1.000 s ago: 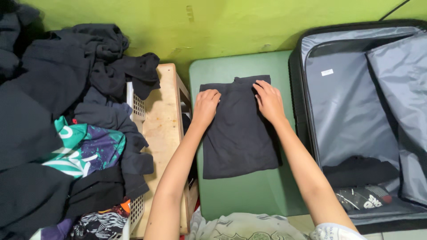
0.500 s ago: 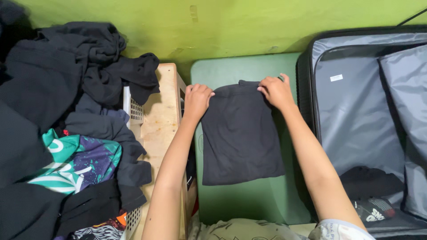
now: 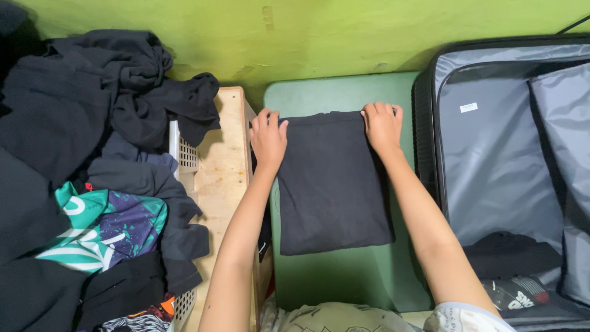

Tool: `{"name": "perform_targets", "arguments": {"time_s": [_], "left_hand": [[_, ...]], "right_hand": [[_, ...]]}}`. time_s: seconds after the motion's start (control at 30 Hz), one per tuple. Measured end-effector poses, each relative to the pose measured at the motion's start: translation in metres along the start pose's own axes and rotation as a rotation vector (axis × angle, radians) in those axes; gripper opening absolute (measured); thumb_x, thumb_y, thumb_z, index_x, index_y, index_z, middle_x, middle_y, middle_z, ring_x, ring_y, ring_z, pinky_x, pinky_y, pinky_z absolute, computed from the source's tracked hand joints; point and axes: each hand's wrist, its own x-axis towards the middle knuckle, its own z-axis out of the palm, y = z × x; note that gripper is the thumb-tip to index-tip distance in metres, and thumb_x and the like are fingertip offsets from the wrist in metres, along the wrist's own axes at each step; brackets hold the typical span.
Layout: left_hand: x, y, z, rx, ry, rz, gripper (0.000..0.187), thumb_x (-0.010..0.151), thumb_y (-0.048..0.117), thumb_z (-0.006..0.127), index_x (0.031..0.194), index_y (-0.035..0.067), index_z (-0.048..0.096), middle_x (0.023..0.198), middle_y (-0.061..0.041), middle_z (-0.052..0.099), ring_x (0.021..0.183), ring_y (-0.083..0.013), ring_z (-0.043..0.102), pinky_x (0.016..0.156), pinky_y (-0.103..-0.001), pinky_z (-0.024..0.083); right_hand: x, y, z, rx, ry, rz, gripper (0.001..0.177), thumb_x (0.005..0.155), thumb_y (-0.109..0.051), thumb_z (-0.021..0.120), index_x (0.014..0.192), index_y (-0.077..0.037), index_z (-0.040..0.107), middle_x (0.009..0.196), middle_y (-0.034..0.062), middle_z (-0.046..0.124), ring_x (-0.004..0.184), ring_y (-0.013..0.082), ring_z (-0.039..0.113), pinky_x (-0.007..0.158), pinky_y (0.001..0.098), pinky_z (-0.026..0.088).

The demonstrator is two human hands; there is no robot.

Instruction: The person picks up shirts from a pile, lays them flat on a surface, folds them by hand, and rolls them before placing them into a suitcase.

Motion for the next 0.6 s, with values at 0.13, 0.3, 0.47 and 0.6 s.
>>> {"name": "perform_targets", "arguments": {"time_s": [0.13,0.3,0.47,0.6], "left_hand": [[-0.025,0.015,-0.012,-0.084,0.037,-0.09,0.054,0.092,0.027,0.077,0.136,0.003,0.055,0.143,-0.017,0.046,0.128,-0.0402,0.047,0.103,-0.051,0.041],[-0.078,0.027,-0.019,-0.274,0.068,-0.239,0.07,0.088,0.018,0.079,0.144,-0.002,0.042,0.143,-0.025,0.035,0.128,-0.0479,0.042,0.108,-0.053,0.039],[-0.128,0.029,-0.039,-0.355,-0.054,-0.342,0.066,0.091,0.01,0.073,0.147,-0.002,0.04,0.127,-0.024,0.049,0.116,-0.0427,0.051,0.099,-0.049,0.044],[-0.148,0.022,-0.047,-0.44,-0.213,-0.495,0.058,0.093,0.007,0.069,0.144,0.001,0.042,0.083,-0.014,0.063,0.079,-0.0317,0.066,0.083,-0.042,0.054]], "right_hand": [[-0.022,-0.011,-0.002,0.053,0.237,-0.011,0.025,0.1,-0.021,0.069,0.121,-0.007,0.067,0.127,0.0141,0.062,0.119,0.0333,0.058,0.108,0.0511,0.037],[-0.065,-0.027,0.0,0.13,0.306,0.094,0.042,0.1,-0.021,0.07,0.135,0.0,0.058,0.141,0.0189,0.054,0.13,0.038,0.051,0.109,0.0491,0.038],[-0.121,-0.035,0.008,0.217,0.215,0.395,0.056,0.096,-0.027,0.071,0.141,0.001,0.051,0.142,0.02,0.053,0.126,0.0402,0.051,0.102,0.0502,0.04],[-0.157,-0.033,0.007,0.205,0.139,0.481,0.057,0.098,-0.031,0.07,0.142,0.0,0.051,0.135,0.0192,0.056,0.125,0.0403,0.051,0.103,0.0512,0.041]]}}
